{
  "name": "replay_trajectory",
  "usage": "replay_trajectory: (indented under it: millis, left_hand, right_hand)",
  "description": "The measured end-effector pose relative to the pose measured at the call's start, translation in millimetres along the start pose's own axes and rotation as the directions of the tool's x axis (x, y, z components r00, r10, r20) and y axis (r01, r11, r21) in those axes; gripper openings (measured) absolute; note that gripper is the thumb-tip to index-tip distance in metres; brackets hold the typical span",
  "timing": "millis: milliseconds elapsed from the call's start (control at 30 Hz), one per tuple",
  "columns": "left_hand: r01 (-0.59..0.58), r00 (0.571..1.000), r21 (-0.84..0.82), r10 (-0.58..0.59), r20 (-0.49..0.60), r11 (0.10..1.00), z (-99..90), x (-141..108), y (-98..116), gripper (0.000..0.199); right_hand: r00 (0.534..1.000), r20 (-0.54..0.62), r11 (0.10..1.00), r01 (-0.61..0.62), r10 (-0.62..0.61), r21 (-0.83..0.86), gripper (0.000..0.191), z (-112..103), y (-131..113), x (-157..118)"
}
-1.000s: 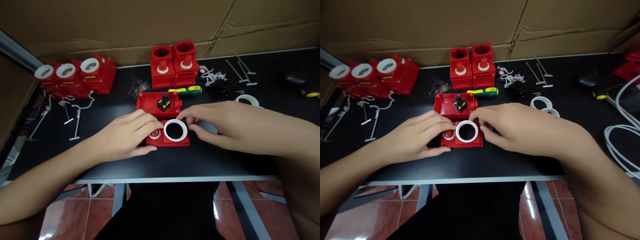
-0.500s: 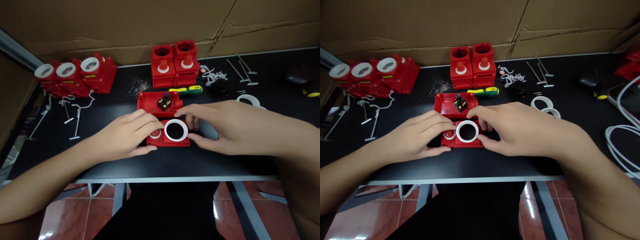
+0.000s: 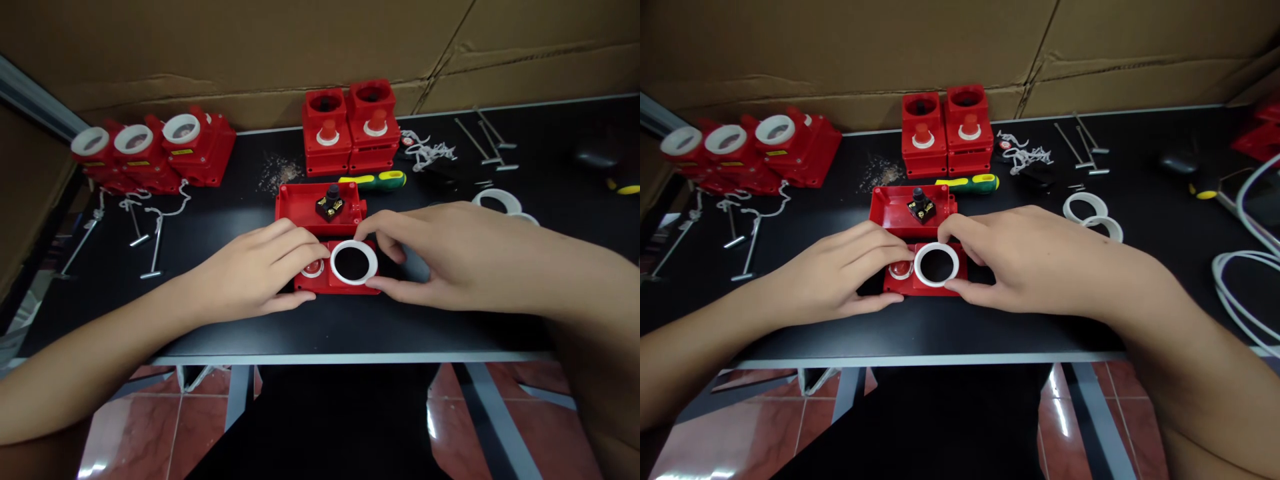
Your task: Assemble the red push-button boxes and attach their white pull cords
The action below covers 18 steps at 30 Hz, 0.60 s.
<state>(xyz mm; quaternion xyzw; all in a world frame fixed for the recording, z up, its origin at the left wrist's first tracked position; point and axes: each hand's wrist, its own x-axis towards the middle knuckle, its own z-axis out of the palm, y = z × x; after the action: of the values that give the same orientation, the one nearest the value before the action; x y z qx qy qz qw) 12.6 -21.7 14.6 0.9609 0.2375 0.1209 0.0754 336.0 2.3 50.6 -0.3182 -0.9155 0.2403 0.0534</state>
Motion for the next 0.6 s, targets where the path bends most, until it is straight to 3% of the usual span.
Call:
replay_trajectory:
  millis: [133, 267, 467, 600]
  left_hand:
    - [0.003, 1.000, -0.002, -0.003, -0.002, 1.000, 0.5, 0.7, 0.7, 0.039]
    - [-0.001, 1.000, -0.012, 0.001, 0.001, 1.000, -0.1, 2.2, 1.4, 0.040]
    - [-0.001, 1.000, -0.014, 0.001, 0.000, 1.000, 0.0, 0.9, 0.7, 0.039]
    - [-0.005, 1.000, -0.010, 0.005, -0.002, 1.000, -0.1, 0.3, 0.6, 0.039]
  right_hand:
    - [0.999, -0.040, 0.995, -0.037, 0.033, -0.097, 0.037, 6.0, 1.1, 2.4]
    - [0.999, -0.052, 0.991, 0.002, -0.009, -0.130, 0.044, 7.7, 2.1, 2.4]
    - [0.993, -0.039, 0.991, 0.111, -0.113, -0.069, 0.040, 5.5, 0.2, -1.5]
    - [0.994, 0.003, 0.994, 0.105, -0.105, -0.019, 0.029, 4.2, -0.5, -0.5]
